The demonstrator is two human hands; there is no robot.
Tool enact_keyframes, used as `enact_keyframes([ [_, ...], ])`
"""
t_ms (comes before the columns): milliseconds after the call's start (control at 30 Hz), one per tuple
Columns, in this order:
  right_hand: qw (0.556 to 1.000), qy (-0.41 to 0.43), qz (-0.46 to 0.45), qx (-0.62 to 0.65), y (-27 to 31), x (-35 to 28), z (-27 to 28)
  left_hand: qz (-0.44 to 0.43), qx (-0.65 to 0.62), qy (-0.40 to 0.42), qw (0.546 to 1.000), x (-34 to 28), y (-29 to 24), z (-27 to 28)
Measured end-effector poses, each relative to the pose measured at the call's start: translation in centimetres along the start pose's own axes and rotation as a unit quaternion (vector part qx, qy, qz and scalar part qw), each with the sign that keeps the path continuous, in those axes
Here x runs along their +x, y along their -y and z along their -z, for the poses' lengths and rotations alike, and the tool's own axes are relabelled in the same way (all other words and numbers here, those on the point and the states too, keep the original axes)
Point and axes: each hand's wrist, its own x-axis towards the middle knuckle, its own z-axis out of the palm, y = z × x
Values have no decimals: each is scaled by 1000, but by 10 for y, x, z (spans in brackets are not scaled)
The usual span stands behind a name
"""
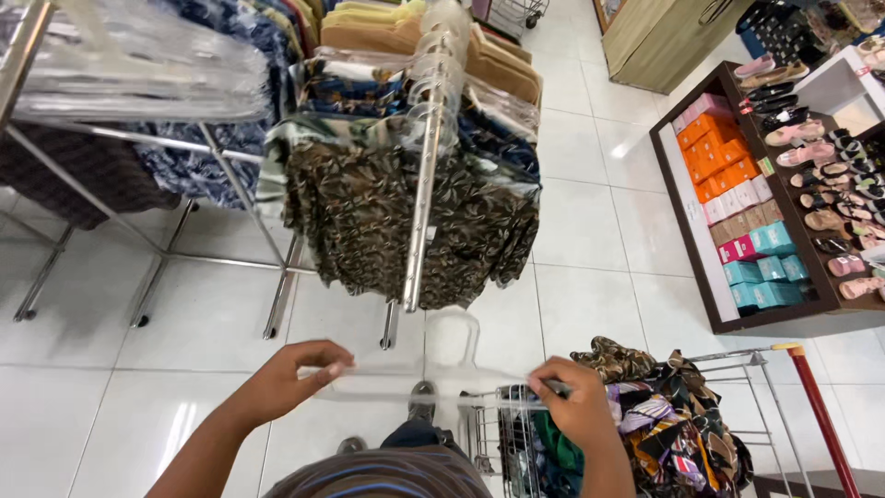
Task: The person selects shirts from a clothing rack, takes hangers from a cart, and hangs the shirts back onto the display rack.
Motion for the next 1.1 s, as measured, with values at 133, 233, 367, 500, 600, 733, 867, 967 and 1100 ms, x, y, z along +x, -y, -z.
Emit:
enact_keyframes([
  [133,999,-10,52,9,26,9,-24,58,4,-22,998,-27,-10,9],
  [233,999,-17,43,-8,31,19,-42,-1,-3,-103,995,-27,2,20],
  [367,1000,-17,-17,14,14,30,-57,42,-14,-135,990,-29,-7,23],
  [500,994,13,-107,15,7,25,-70,24,-80,-121,989,-17,35,20],
  [600,987,-10,-159,22,25,18,-70,18,-130,-140,982,-7,64,20],
  [733,995,-53,-72,51,-3,20,-81,-17,-145,-167,975,10,106,27],
  [867,994,-68,-82,39,-26,17,-97,-1,-264,-232,936,-4,104,33],
  [967,986,-98,-108,84,-18,5,-101,2,-276,-256,926,-7,109,26],
  [1100,972,-140,-118,147,-41,-24,-103,16,-269,-305,914,3,146,14],
])
